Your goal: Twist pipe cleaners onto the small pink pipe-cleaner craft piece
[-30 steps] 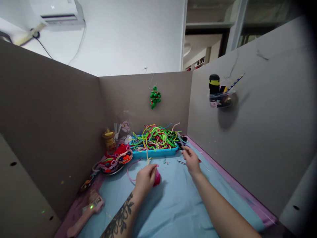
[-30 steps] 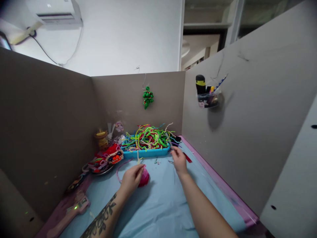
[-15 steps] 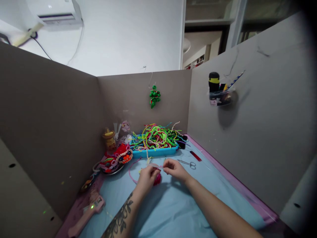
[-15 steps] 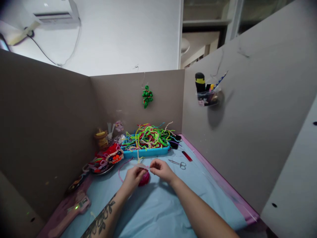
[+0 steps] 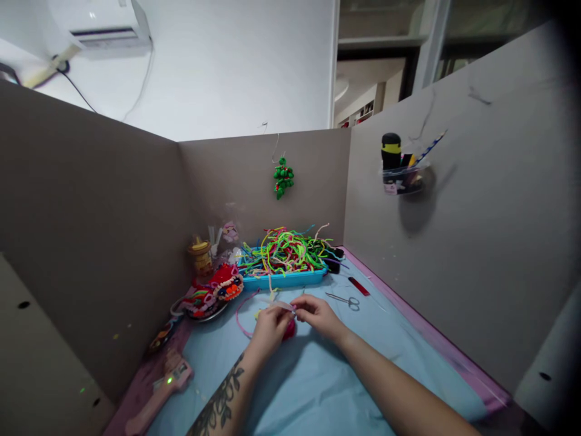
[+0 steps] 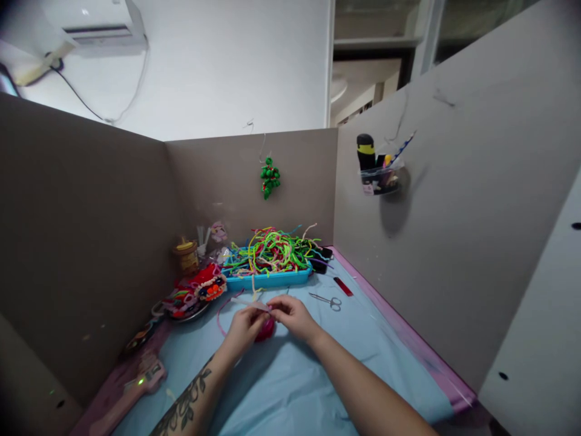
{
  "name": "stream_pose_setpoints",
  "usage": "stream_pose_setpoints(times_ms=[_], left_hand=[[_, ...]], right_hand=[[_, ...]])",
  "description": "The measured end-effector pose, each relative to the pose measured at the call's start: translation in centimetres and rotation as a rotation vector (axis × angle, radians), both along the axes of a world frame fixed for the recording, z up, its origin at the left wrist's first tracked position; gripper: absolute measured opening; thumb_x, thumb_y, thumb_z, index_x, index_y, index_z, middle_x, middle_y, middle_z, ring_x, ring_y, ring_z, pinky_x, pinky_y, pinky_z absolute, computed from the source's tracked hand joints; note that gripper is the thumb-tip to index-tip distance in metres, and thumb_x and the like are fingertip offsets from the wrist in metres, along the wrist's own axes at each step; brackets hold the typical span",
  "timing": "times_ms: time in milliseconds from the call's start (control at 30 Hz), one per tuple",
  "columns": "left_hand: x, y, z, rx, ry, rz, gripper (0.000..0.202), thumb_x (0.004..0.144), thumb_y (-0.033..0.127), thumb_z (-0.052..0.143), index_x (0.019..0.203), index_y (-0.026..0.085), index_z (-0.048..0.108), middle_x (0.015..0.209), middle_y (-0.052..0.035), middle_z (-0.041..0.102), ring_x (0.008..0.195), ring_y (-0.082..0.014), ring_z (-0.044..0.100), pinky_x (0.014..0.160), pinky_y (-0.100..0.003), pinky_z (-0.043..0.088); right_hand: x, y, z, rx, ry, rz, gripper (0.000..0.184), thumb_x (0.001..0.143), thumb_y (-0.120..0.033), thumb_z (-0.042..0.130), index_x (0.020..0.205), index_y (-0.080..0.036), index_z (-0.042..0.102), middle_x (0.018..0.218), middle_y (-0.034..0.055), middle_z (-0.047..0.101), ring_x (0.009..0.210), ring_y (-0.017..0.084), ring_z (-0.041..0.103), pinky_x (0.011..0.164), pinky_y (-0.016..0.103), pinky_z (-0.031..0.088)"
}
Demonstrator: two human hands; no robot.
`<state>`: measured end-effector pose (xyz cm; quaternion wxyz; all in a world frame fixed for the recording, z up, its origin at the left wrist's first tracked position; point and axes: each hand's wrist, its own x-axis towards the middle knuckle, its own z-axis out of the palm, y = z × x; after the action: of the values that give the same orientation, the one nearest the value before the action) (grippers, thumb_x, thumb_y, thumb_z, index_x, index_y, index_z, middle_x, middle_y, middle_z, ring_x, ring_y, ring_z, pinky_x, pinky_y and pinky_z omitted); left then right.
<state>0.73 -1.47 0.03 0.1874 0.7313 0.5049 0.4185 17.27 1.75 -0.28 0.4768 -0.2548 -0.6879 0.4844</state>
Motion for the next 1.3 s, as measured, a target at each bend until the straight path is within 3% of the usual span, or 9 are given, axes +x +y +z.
stream_pose_setpoints(times_ms=[167,400,533,633,833,1133,1300], left_hand=[[-0.1,0.0,0.0,-0.017,0.055,0.029,0.025,0.082,0.032,0.051,0.075,0.015,0.068,0.075,-0.0070,0.070,0.072,-0.0188,0.062,0.069,-0.028,0.044],[0.3,-0.2,0.5,-0.059,-0.010,-0.011,0.025,0.080,0.031,0.052,0.090,0.016,0.069,0.094,-0.0078,0.071,0.091,-0.0209,0.062,0.084,-0.030,0.043],[0.7,0.0,0.2,-0.163,-0.173,-0.041,0.029,0.079,0.034,0.050,0.085,0.011,0.068,0.078,-0.0080,0.070,0.070,-0.0177,0.062,0.066,-0.026,0.046],[0.9,0.4,-0.2,-0.278,-0.294,-0.104,0.037,0.080,0.041,0.048,0.076,0.008,0.066,0.058,-0.0046,0.063,0.049,-0.0122,0.051,0.048,-0.022,0.038],[0.9,0.4,0.0,-0.303,-0.365,-0.097,0.049,0.078,0.054,0.048,0.066,0.009,0.063,0.049,-0.0013,0.053,0.044,-0.0090,0.042,0.045,-0.021,0.030],[0.7,0.6,-0.4,-0.140,-0.171,0.085,0.042,0.081,0.044,0.046,0.062,0.012,0.064,0.059,-0.0041,0.063,0.057,-0.0138,0.053,0.051,-0.022,0.035],[0.6,0.4,-0.2,-0.130,-0.106,0.043,0.040,0.082,0.043,0.046,0.068,0.012,0.067,0.064,-0.0058,0.067,0.061,-0.0165,0.058,0.056,-0.023,0.040]], right_hand=[[0.2,0.3,-0.3,0.108,-0.066,-0.094,0.013,0.078,-0.025,0.060,0.086,-0.017,0.067,0.077,0.0021,0.062,0.068,0.013,0.057,0.063,0.026,0.046],[0.1,0.1,-0.3,0.393,-0.149,-0.267,0.013,0.082,-0.018,0.056,0.085,-0.019,0.068,0.080,0.0043,0.064,0.078,0.016,0.059,0.071,0.028,0.047],[-0.1,-0.1,-0.6,0.609,-0.194,-0.362,0.015,0.085,-0.016,0.052,0.090,-0.019,0.066,0.081,0.0053,0.065,0.080,0.017,0.059,0.073,0.030,0.048],[0.0,-0.1,-0.9,0.751,-0.234,-0.395,0.019,0.086,-0.013,0.048,0.096,-0.019,0.064,0.083,0.0067,0.064,0.081,0.017,0.059,0.073,0.031,0.049],[0.3,-0.1,-1.3,0.959,-0.345,-0.438,0.026,0.086,-0.012,0.047,0.105,-0.021,0.062,0.088,0.0079,0.065,0.081,0.018,0.058,0.071,0.032,0.049],[-0.1,-0.4,-1.4,0.954,-0.303,-0.424,0.025,0.086,-0.012,0.046,0.104,-0.020,0.062,0.087,0.0078,0.065,0.082,0.017,0.060,0.075,0.032,0.051],[-0.1,-0.7,-1.4,0.835,-0.279,-0.357,0.026,0.085,-0.011,0.046,0.101,-0.021,0.063,0.088,0.0081,0.064,0.084,0.018,0.060,0.076,0.033,0.050]])
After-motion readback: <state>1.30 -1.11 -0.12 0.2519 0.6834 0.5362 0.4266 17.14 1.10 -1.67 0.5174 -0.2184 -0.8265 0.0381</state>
